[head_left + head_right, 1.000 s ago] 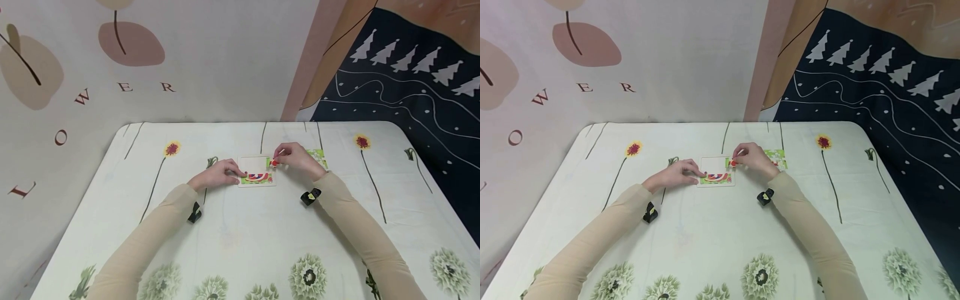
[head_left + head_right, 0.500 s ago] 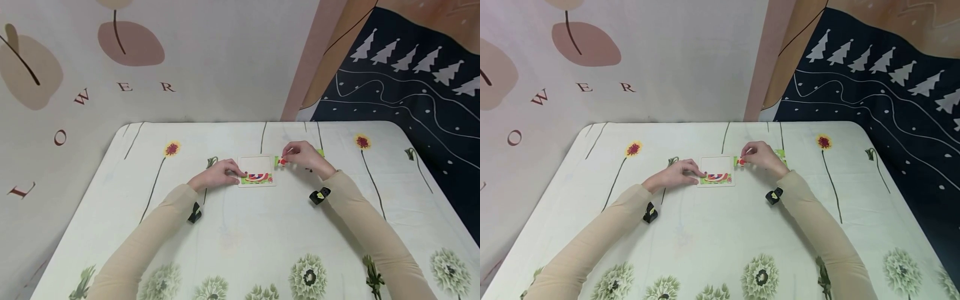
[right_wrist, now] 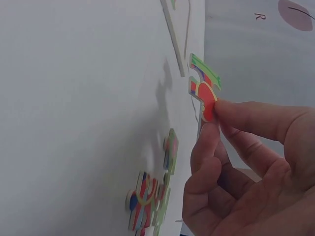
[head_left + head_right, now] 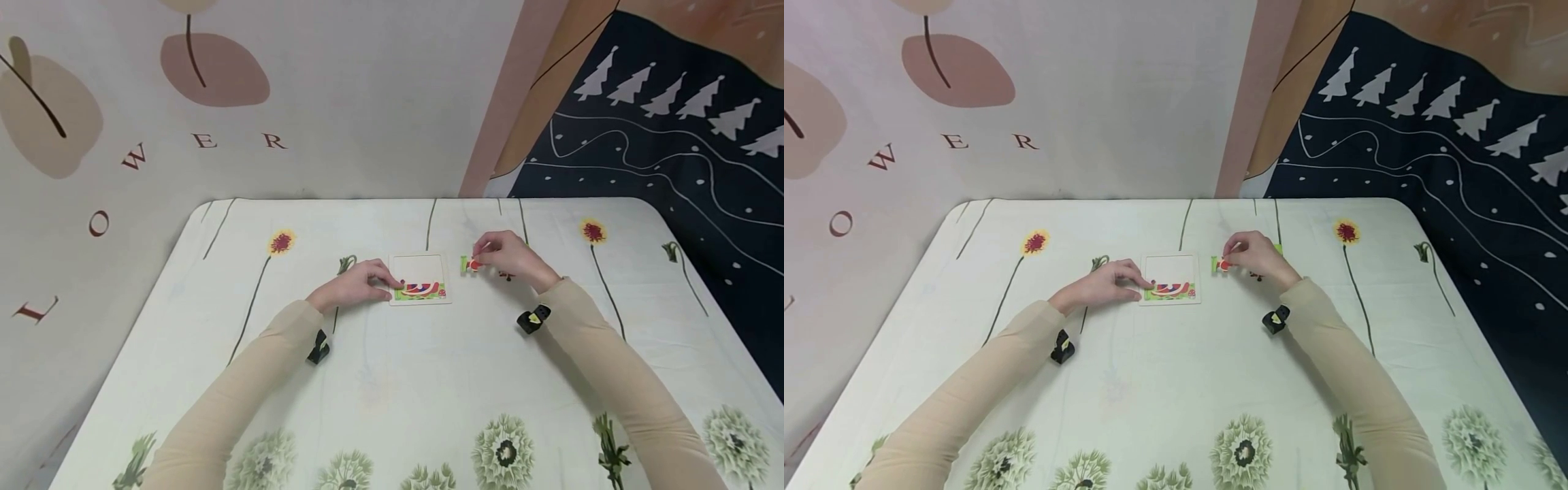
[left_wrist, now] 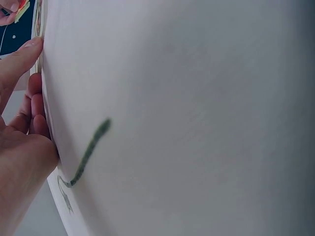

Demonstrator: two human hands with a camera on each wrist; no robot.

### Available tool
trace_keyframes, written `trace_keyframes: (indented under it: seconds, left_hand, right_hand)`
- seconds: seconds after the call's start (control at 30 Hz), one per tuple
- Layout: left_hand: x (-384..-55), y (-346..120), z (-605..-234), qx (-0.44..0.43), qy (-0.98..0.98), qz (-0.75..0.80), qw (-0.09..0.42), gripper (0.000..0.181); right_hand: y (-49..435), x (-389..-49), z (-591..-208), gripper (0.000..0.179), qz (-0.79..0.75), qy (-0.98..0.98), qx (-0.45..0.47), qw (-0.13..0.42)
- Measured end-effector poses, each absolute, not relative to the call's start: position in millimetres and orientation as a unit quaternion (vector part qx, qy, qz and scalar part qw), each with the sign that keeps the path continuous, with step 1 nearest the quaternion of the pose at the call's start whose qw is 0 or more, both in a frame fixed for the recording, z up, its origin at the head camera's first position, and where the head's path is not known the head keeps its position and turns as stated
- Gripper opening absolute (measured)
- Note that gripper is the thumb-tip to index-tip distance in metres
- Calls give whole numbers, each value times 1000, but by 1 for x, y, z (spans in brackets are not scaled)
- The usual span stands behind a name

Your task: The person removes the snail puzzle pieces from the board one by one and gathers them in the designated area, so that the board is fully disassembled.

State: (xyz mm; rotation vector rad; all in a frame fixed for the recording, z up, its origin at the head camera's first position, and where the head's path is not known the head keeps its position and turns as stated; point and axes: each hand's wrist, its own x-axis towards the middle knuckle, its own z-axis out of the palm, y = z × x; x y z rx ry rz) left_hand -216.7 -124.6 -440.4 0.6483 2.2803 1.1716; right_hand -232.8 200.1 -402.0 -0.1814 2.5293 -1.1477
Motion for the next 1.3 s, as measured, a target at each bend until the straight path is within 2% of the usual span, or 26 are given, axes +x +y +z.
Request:
trace_keyframes:
  seconds: [0.27,1.3]
  left_hand:
    - [-217,-125,-442,237,835,431,248,23]
    - [-216,-124,-441,245,833,434,240,24]
  right_hand:
    - [208,-232,-404,14,-418,886,-52,194]
    - [223,-238,-415,11,-384,904,-38,187]
